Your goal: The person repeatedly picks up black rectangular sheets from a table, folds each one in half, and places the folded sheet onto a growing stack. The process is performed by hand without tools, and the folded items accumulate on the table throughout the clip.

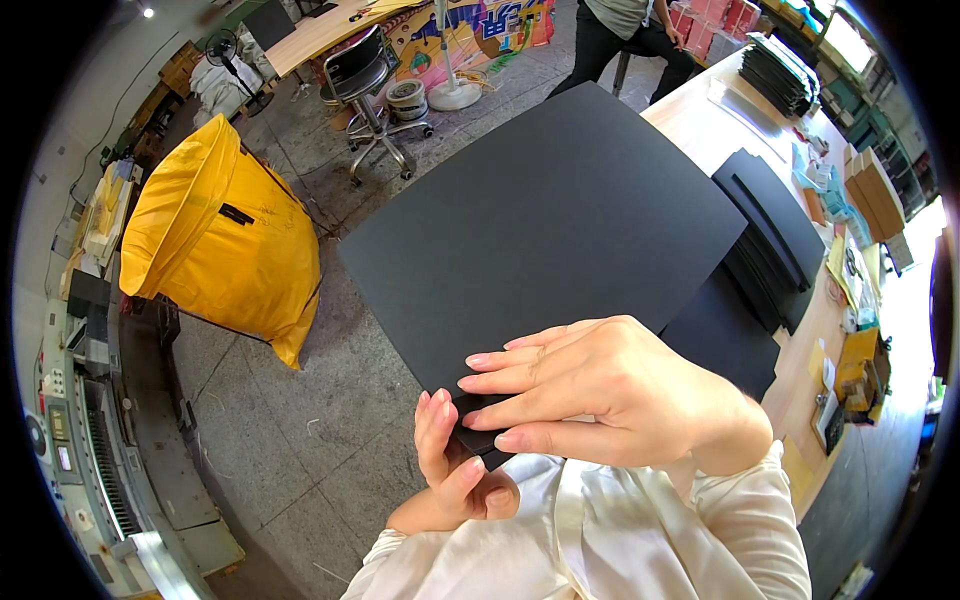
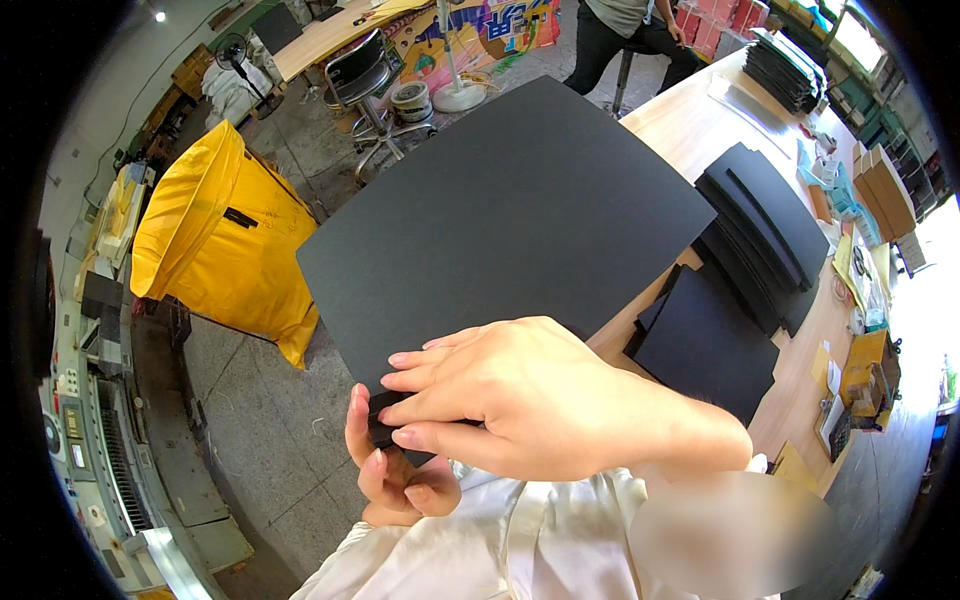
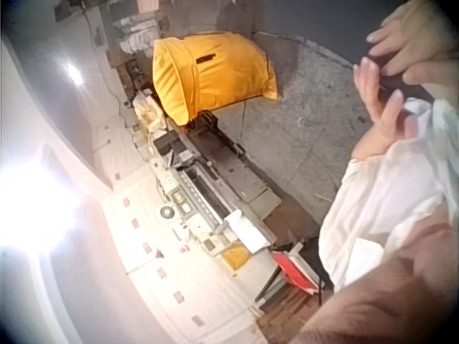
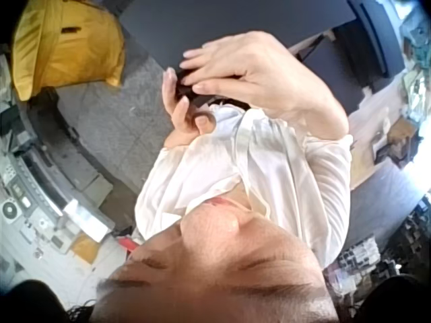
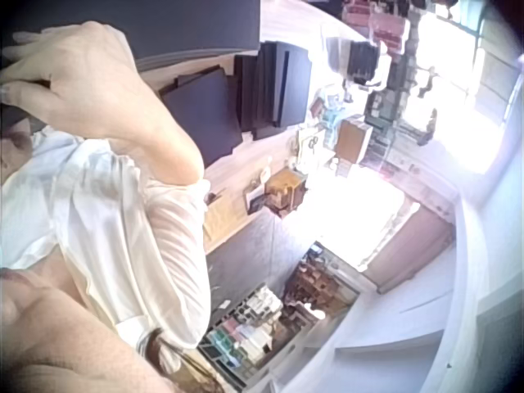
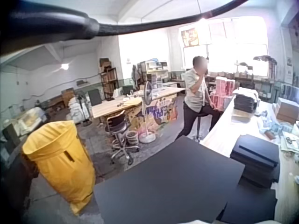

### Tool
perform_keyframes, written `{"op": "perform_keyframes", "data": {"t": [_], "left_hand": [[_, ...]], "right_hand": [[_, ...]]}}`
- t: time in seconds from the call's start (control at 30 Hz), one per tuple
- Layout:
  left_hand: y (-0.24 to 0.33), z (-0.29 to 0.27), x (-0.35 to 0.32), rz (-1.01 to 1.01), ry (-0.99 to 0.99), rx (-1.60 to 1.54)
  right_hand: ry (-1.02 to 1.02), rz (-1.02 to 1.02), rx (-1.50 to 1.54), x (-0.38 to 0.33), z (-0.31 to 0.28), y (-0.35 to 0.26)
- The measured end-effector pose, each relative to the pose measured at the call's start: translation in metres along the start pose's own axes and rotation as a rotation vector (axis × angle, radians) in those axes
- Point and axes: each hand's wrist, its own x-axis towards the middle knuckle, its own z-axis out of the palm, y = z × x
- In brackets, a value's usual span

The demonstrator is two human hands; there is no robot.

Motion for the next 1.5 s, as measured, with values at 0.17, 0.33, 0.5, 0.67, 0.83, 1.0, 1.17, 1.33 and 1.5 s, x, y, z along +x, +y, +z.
{"op": "perform_keyframes", "data": {"t": [0.17,0.33,0.5,0.67,0.83,1.0,1.17,1.33,1.5], "left_hand": [[0.0015,-0.0029,0.0007,-0.013,-0.027,-0.008],[0.0002,0.0010,-0.0003,0.006,0.017,-0.014],[0.0005,0.0013,0.0021,0.017,0.011,0.013],[0.0012,-0.0012,0.0025,0.007,-0.009,0.014],[0.0006,-0.0021,-0.0002,-0.004,-0.015,-0.003],[0.0008,-0.0022,0.0019,0.001,-0.020,0.004],[0.0014,-0.0035,0.0020,-0.009,-0.031,0.009],[-0.0018,-0.0006,0.0013,0.009,-0.009,-0.030],[-0.0064,-0.0003,0.0018,0.120,0.024,0.122]], "right_hand": [[0.001,-0.001,0.002,0.0001,-0.0005,-0.0001],[-0.005,0.003,-0.004,0.0004,-0.0005,-0.0007],[0.000,-0.003,-0.008,0.0003,-0.0005,-0.0007],[0.003,-0.006,-0.016,0.0006,-0.0004,-0.0006],[0.008,-0.010,-0.014,0.0007,0.0002,-0.0003],[0.011,-0.012,-0.018,0.0011,0.0002,-0.0006],[0.006,-0.011,-0.024,0.0008,-0.0001,-0.0003],[0.006,-0.005,-0.019,0.0006,-0.0005,0.0002],[0.005,-0.004,-0.012,0.0017,-0.0001,-0.0004]]}}
